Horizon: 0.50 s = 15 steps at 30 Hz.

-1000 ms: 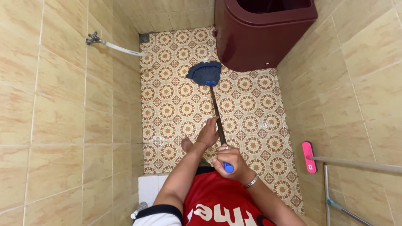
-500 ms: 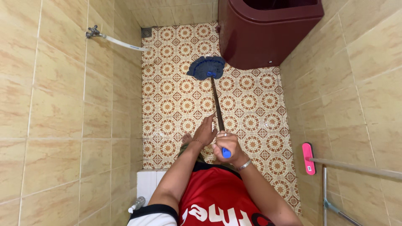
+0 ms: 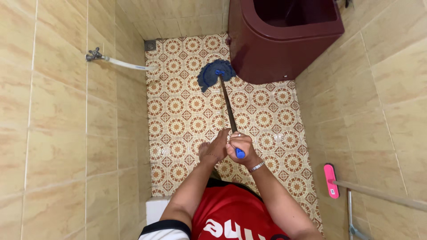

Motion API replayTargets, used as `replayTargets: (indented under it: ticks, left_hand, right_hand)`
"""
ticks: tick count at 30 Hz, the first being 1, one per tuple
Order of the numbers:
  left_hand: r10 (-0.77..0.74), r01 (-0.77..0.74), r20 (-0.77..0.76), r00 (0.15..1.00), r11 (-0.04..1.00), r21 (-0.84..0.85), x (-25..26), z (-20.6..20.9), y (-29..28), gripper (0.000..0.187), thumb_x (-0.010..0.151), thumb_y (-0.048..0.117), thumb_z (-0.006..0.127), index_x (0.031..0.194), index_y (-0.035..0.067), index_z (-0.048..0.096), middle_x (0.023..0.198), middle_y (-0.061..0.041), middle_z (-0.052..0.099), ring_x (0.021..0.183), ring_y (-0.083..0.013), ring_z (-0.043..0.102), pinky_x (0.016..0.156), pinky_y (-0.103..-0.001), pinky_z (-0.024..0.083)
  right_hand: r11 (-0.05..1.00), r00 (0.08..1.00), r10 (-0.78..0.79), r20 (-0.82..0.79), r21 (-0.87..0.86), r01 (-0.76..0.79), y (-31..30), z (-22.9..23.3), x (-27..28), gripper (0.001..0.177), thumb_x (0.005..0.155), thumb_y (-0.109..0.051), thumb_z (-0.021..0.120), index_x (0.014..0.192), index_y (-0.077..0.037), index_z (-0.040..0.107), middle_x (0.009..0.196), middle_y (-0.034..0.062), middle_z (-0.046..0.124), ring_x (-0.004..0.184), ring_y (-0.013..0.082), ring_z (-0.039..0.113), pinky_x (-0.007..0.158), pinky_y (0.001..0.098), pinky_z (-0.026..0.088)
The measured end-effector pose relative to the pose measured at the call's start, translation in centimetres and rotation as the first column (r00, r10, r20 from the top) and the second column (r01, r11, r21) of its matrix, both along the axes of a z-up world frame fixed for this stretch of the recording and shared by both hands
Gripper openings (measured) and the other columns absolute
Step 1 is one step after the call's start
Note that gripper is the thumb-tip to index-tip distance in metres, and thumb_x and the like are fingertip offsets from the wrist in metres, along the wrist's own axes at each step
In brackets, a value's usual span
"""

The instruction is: The person cleans a tiled bathroom floor using a mop, scrubbing the tiled surface around a drain and moving cleaning bottles aside.

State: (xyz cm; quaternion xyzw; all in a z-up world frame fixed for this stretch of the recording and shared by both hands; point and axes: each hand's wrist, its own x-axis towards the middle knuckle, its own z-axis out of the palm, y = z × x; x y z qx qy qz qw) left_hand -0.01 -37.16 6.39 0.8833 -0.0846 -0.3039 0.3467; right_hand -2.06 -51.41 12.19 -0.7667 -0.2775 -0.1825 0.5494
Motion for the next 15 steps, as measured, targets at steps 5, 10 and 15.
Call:
replayTargets:
  ticks: [5, 10, 15]
  left_hand:
    - [0.061, -0.041, 0.135, 0.989, 0.988, -0.148, 4.8, -7.3, 2.4, 0.069, 0.087, 0.006, 0.061, 0.151, 0.011, 0.034, 0.156, -0.025, 0.035, 0.131, -0.0438, 0.05, 0.106, -0.048, 0.045]
    - [0.146, -0.093, 0.244, 0.959, 0.972, -0.217, 8.8, -8.0, 5.8, 0.065, 0.09, 0.015, 0.069, 0.147, 0.01, 0.038, 0.144, -0.023, 0.048, 0.129, -0.0436, 0.053, 0.104, -0.048, 0.047]
    - [0.187, -0.173, 0.098, 0.977, 0.975, -0.139, 11.5, -6.3, 9.4, 0.068, 0.09, 0.016, 0.066, 0.151, 0.012, 0.037, 0.143, -0.021, 0.05, 0.126, -0.0397, 0.056, 0.104, -0.046, 0.049]
  right_hand:
    - [0.999, 1.0, 0.011, -0.028, -0.029, -0.012, 2.2, -0.1, 5.2, 0.032, 0.084, 0.004, 0.064, 0.06, -0.003, 0.044, 0.058, 0.012, 0.046, 0.055, 0.0304, 0.049, 0.063, 0.038, 0.046]
    - [0.998, 1.0, -0.017, -0.004, -0.057, 0.017, 4.1, -0.7, 11.0, 0.029, 0.085, 0.004, 0.064, 0.063, -0.003, 0.046, 0.06, 0.0119, 0.048, 0.058, 0.0309, 0.053, 0.064, 0.0383, 0.047]
    - [0.998, 0.998, -0.02, -0.062, -0.065, 0.016, 5.2, -4.0, 16.5, 0.031, 0.087, 0.004, 0.064, 0.062, -0.004, 0.048, 0.06, 0.0112, 0.05, 0.058, 0.0276, 0.054, 0.059, 0.0372, 0.046]
